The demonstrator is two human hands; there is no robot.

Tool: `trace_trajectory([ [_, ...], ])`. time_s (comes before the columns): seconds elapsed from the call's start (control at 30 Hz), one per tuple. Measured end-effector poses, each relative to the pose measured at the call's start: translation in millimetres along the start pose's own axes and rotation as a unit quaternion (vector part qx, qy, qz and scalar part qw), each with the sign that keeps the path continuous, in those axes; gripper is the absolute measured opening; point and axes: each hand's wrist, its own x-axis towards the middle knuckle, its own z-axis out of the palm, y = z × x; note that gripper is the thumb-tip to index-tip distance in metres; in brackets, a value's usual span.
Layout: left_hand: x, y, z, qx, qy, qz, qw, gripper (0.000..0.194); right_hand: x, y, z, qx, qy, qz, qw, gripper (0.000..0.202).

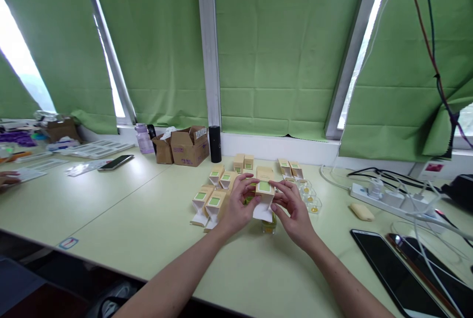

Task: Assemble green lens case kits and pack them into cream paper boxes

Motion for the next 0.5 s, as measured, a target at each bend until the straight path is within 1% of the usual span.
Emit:
trace_trajectory([
  [0.3, -1.2, 4.1, 2.4, 0.025, -0.008, 0.018, 0.999, 0.028, 1.4, 0.4, 1.7, 0.002, 0.030, 0.002, 1.000, 0.038],
  [0.5, -1.1, 1.6, 2.5, 0.052, -0.009, 0.040, 0.998, 0.027, 1.8, 4.0, 3.9, -0.001, 0.058, 0.002, 0.998, 0.034],
])
